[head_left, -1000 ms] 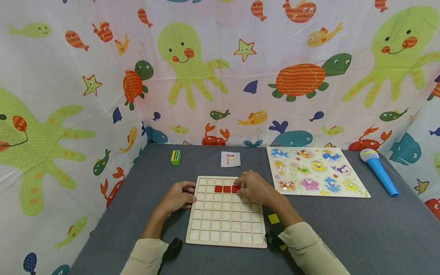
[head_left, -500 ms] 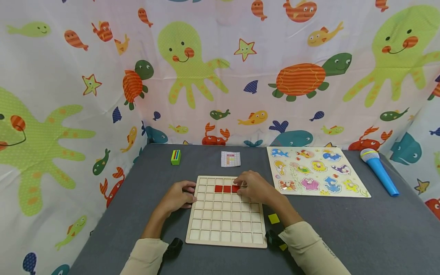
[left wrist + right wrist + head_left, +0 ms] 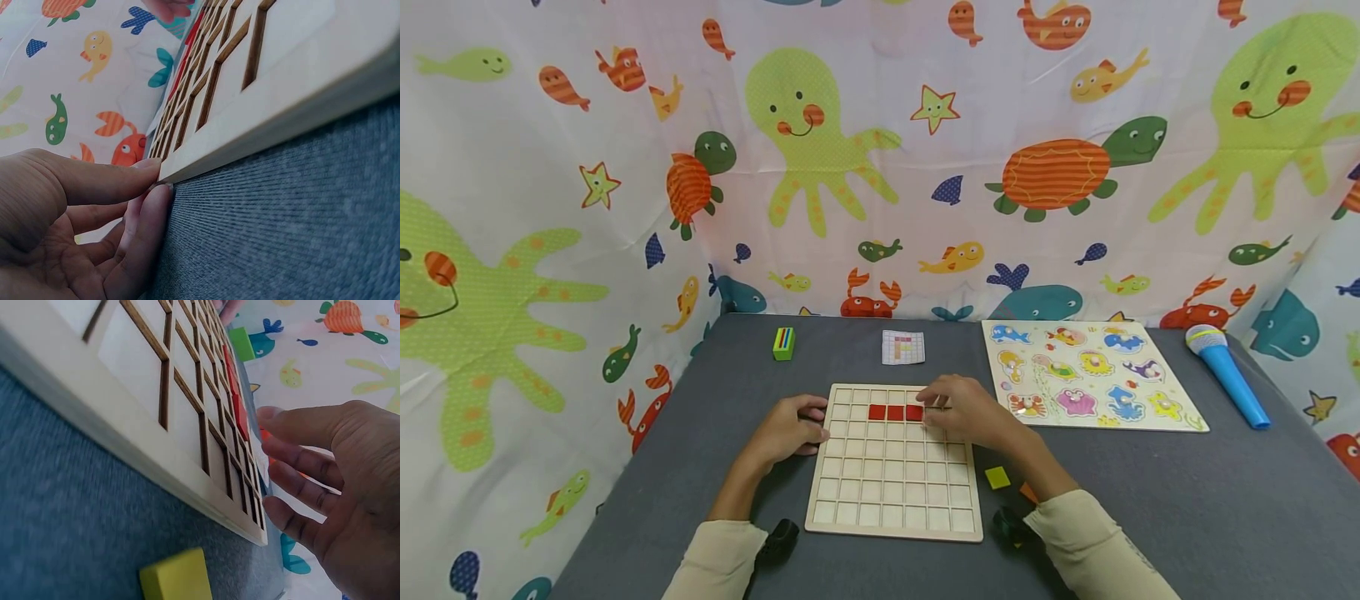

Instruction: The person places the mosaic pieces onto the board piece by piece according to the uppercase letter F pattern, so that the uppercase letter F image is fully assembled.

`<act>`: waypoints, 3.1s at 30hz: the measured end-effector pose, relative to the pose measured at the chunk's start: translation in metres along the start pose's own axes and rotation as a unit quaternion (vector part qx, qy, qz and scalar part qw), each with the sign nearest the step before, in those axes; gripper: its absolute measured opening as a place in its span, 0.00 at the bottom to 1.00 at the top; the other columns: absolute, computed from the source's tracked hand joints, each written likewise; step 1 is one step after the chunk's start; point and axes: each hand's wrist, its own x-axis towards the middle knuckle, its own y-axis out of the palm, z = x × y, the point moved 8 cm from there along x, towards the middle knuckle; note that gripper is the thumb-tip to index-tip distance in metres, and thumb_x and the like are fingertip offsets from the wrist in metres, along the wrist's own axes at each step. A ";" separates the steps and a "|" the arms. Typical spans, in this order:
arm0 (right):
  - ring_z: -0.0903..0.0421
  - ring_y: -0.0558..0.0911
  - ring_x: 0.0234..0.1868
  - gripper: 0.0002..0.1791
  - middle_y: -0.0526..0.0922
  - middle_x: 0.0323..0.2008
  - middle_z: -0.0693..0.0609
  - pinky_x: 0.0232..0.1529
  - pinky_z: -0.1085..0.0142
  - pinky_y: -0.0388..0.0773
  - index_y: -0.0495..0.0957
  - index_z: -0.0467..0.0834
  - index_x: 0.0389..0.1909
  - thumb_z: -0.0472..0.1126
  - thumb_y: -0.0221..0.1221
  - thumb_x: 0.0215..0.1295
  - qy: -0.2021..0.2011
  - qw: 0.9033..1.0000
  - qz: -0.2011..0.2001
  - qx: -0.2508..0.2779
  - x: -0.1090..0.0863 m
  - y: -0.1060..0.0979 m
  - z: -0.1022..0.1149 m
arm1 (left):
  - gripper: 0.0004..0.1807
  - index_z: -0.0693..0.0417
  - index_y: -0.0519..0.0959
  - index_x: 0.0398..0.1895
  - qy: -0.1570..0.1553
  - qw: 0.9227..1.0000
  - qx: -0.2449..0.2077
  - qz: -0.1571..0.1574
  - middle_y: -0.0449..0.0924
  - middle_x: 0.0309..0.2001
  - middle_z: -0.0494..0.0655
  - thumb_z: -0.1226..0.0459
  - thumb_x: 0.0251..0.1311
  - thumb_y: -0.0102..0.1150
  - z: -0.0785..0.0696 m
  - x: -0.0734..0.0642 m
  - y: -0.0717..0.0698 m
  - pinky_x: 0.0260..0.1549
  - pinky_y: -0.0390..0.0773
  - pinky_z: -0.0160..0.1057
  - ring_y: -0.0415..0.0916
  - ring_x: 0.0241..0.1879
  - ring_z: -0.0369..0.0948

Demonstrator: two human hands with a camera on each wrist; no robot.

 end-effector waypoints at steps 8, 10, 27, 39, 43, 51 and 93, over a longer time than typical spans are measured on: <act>0.56 0.81 0.47 0.15 0.85 0.46 0.55 0.45 0.62 0.81 0.88 0.43 0.56 0.42 0.66 0.73 0.005 1.000 -0.002 0.013 -0.020 -0.011 -0.002 | 0.29 0.62 0.77 0.68 0.000 1.000 0.000 -0.001 0.79 0.52 0.56 0.73 0.62 0.69 -0.001 0.000 0.000 0.37 0.90 0.44 0.85 0.39 0.42; 0.55 0.81 0.47 0.15 0.85 0.46 0.54 0.44 0.62 0.81 0.87 0.44 0.57 0.43 0.66 0.73 0.010 1.000 -0.003 0.005 -0.026 -0.015 -0.003 | 0.29 0.62 0.77 0.68 -0.001 1.000 0.001 -0.002 0.79 0.52 0.56 0.73 0.62 0.69 -0.001 0.000 0.000 0.37 0.90 0.44 0.85 0.40 0.43; 0.52 0.82 0.49 0.18 0.85 0.49 0.52 0.47 0.63 0.82 0.86 0.43 0.58 0.42 0.71 0.70 0.035 0.999 -0.028 -0.012 -0.078 -0.044 -0.026 | 0.29 0.62 0.78 0.68 0.000 1.000 0.000 0.000 0.79 0.52 0.57 0.73 0.62 0.69 -0.001 -0.001 0.001 0.36 0.90 0.44 0.85 0.39 0.42; 0.50 0.86 0.53 0.22 0.87 0.54 0.50 0.54 0.56 0.85 0.84 0.41 0.61 0.45 0.71 0.69 0.058 0.998 -0.016 0.005 -0.114 -0.053 -0.049 | 0.29 0.61 0.78 0.68 -0.001 1.000 0.004 -0.002 0.79 0.53 0.57 0.73 0.63 0.70 -0.003 -0.003 0.000 0.37 0.90 0.44 0.85 0.38 0.42; 0.52 0.86 0.53 0.23 0.88 0.54 0.51 0.53 0.59 0.85 0.84 0.42 0.61 0.47 0.71 0.69 0.064 0.998 -0.009 0.007 -0.124 -0.054 -0.055 | 0.29 0.61 0.78 0.68 -0.001 1.000 0.000 -0.001 0.79 0.52 0.57 0.73 0.62 0.70 -0.002 -0.002 -0.001 0.37 0.90 0.44 0.85 0.38 0.42; 0.57 0.82 0.49 0.26 0.87 0.52 0.54 0.48 0.62 0.83 0.84 0.43 0.61 0.49 0.74 0.66 0.085 0.996 0.001 -0.015 -0.138 -0.056 -0.060 | 0.30 0.63 0.77 0.69 0.000 1.000 -0.006 0.002 0.79 0.53 0.57 0.73 0.62 0.69 0.000 -0.003 0.000 0.38 0.90 0.44 0.85 0.40 0.43; 0.59 0.75 0.39 0.16 0.82 0.41 0.59 0.36 0.67 0.74 0.89 0.46 0.52 0.44 0.73 0.64 0.112 0.991 0.069 -0.035 -0.143 -0.054 -0.072 | 0.30 0.61 0.78 0.68 -0.005 1.000 0.001 0.001 0.80 0.52 0.55 0.72 0.61 0.69 0.000 -0.001 0.000 0.37 0.90 0.44 0.85 0.39 0.42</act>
